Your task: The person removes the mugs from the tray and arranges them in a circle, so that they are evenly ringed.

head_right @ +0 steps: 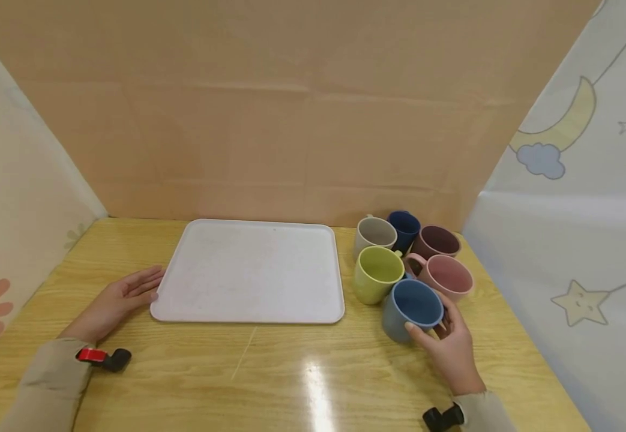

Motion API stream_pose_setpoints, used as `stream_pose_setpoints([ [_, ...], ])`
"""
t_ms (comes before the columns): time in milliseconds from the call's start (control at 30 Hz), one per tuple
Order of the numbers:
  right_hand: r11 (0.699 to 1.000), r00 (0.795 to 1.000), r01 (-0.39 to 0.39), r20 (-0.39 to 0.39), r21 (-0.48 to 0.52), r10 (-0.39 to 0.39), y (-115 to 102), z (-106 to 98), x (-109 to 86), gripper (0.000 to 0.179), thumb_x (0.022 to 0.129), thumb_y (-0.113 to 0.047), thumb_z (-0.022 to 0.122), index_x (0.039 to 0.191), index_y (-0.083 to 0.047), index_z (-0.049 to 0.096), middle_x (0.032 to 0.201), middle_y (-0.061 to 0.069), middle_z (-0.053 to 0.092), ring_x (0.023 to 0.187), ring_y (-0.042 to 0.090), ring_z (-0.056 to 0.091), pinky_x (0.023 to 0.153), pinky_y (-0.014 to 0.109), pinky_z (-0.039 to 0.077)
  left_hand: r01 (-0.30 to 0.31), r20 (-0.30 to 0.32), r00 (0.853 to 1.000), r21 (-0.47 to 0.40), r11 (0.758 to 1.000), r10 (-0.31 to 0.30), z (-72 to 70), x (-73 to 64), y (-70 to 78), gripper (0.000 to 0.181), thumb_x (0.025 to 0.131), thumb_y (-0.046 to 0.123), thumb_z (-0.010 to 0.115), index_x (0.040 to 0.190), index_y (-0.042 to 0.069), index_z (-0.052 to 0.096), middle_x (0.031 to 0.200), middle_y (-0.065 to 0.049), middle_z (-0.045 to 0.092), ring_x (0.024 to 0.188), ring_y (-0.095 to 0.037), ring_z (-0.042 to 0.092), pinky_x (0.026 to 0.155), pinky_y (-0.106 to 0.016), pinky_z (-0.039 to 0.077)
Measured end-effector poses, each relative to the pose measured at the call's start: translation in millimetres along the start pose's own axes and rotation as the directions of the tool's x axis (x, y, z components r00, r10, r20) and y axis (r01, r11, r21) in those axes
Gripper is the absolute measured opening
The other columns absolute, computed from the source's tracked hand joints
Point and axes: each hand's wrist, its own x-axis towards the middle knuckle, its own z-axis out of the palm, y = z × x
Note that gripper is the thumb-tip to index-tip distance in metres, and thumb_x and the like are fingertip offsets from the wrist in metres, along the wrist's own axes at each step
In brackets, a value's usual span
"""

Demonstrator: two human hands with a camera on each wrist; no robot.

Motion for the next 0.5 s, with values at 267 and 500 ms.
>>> stream_pose_setpoints([
  [267,0.986,0.99,-0.112,-0.104,-0.123,0.099,-6.5,2.3,1.1,0.077,0.086,-0.002,0.08,0.152,-0.005,0.041,0.128,-0.013,0.04,0.115,-0.007,0.048,0.089,0.005,0.045,-0.004,0.008,1.0,-0.012,1.0,0.004,1.0,0.8,0.6,0.072,0.103,0.024,0.063,0.16,0.002,0.025,0.16,-0.022,0.033,0.135,0.003,0.042,0.097,-0.007,0.039],
  [500,0.983,0.981,-0.136,-0.153,-0.126,0.116,-9.2,5.1,0.0,0.08,0.083,-0.002,0.083,0.151,-0.009,0.041,0.13,-0.015,0.041,0.11,0.001,0.048,0.085,0.005,0.045,-0.007,0.006,1.0,-0.016,1.0,0.007,0.7,0.6,-0.6,0.072,0.103,0.024,0.063,0.159,0.001,0.025,0.16,-0.023,0.033,0.132,0.006,0.043,0.097,-0.007,0.04],
])
